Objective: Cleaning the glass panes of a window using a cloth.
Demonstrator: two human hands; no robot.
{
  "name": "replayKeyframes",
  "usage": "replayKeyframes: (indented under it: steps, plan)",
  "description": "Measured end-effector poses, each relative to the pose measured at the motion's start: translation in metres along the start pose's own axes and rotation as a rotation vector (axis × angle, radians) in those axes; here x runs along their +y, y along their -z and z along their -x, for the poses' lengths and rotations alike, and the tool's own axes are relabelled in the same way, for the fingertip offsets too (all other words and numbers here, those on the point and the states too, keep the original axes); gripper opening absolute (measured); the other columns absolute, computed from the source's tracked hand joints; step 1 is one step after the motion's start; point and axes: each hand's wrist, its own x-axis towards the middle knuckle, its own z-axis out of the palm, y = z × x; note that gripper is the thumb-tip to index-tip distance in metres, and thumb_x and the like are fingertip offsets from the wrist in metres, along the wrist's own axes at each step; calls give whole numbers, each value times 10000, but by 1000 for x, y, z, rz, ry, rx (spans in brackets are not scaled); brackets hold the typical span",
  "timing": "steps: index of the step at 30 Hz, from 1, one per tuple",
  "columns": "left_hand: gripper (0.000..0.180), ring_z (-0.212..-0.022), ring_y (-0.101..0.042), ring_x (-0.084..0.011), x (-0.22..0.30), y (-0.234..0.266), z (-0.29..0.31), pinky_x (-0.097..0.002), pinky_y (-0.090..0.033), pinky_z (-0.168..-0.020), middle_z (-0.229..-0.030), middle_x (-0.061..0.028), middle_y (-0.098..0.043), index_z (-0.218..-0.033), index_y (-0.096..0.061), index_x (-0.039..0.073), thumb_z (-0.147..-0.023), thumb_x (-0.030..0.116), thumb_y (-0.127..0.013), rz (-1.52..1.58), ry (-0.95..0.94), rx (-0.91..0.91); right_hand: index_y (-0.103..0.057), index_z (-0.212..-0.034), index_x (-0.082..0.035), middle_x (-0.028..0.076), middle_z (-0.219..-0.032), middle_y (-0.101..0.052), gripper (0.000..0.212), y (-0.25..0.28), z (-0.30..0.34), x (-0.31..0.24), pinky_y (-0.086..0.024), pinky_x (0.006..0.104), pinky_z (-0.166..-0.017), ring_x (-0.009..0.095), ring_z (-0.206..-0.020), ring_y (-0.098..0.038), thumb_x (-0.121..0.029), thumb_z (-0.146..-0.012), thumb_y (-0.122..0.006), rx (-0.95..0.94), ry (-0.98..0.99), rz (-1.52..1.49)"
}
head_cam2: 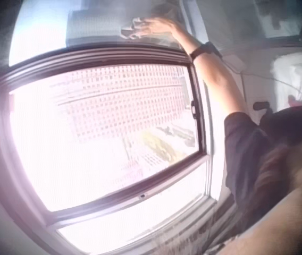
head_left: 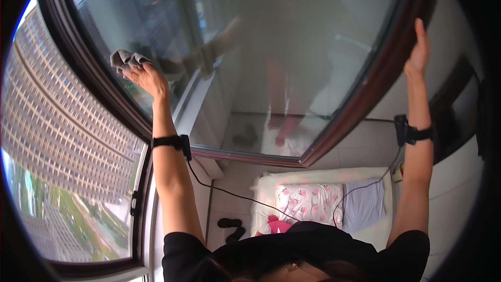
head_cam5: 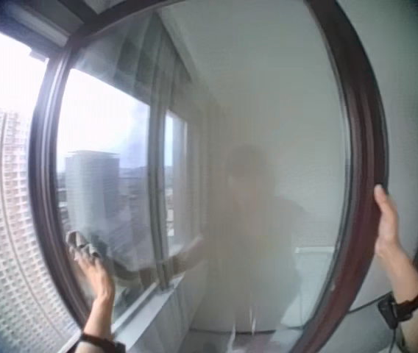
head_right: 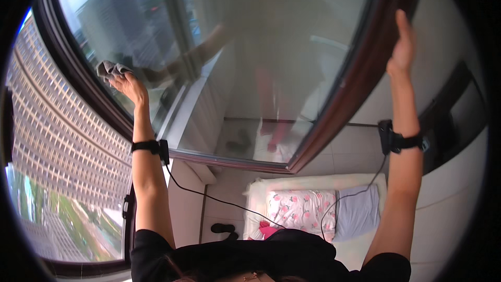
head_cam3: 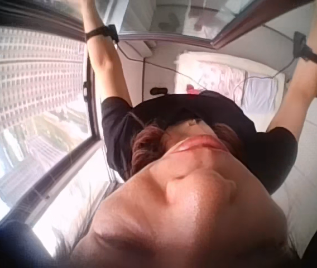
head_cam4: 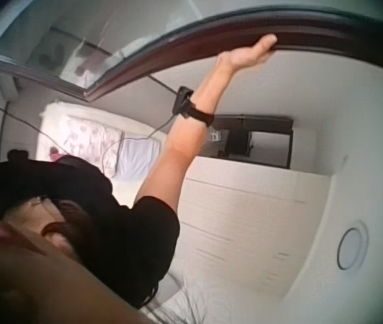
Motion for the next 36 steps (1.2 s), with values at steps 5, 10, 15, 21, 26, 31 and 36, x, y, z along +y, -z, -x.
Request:
replayKeyframes:
  steps: [5, 10, 15, 21, 26, 31, 36]
  plan:
    - [604, -1311, -18, -435, 98, -29, 80, -492, -45, -1059, -1404, -308, -23, -1343, -255, 3, -859, 340, -386, 32, -57, -76, -478, -1208, 0, 56, -1220, -500, 487, 9, 1, -5, -241, 276, -1020, 149, -1162, -415, -318, -849, -568, -188, 104, 81]
    - [581, -1321, 35, -411, 197, -39, 116, -496, -23, -1057, -1429, -252, -22, -1346, -305, 76, -822, 280, -453, 78, -195, -55, -514, -1148, -30, 22, -1118, -544, 433, -4, 3, -8, -276, 259, -972, 122, -1079, -450, -322, -837, -585, -271, 133, 12]
    - [593, -1322, -13, -407, 294, -47, 118, -510, -32, -1045, -1422, -247, -79, -1331, -356, 177, -771, 265, -531, 151, -390, -167, -456, -1246, -27, 42, -1244, -484, 513, 4, -6, -2, -190, 294, -1033, 129, -1191, -372, -351, -858, -542, -321, 178, 137]
    - [534, -1296, -136, -413, 367, -37, 130, -503, -71, -1055, -1385, -244, -206, -1314, -386, 154, -805, 274, -496, 181, -643, -299, -456, -1180, 36, 82, -1098, -530, 497, -1, 8, -11, -378, 281, -868, 156, -998, -487, -329, -858, -552, -265, 150, 56]
    - [458, -1288, -236, -278, 345, -52, 186, -452, -174, -1019, -1389, -117, -294, -1197, -499, 250, -744, 232, -567, 215, -773, -357, -479, -1163, 37, 59, -1073, -542, 493, -4, 9, -10, -356, 268, -884, 146, -995, -485, -338, -854, -561, -281, 195, 44]
    - [423, -1276, -252, -292, 306, -51, 245, -468, -168, -1014, -1392, -114, -283, -1161, -528, 258, -741, 253, -578, 110, -777, -475, -483, -1158, 39, 55, -1065, -547, 492, -1, 6, -7, -355, 262, -881, 146, -980, -493, -344, -857, -555, -305, 217, 51]
    - [401, -1263, -281, -241, 236, -42, 308, -448, -189, -1010, -1377, -72, -324, -1132, -537, 281, -734, 255, -583, 90, -863, -604, -488, -1149, 38, 62, -1060, -551, 481, -2, 7, -9, -371, 258, -867, 146, -971, -505, -343, -862, -547, -340, 197, 12]
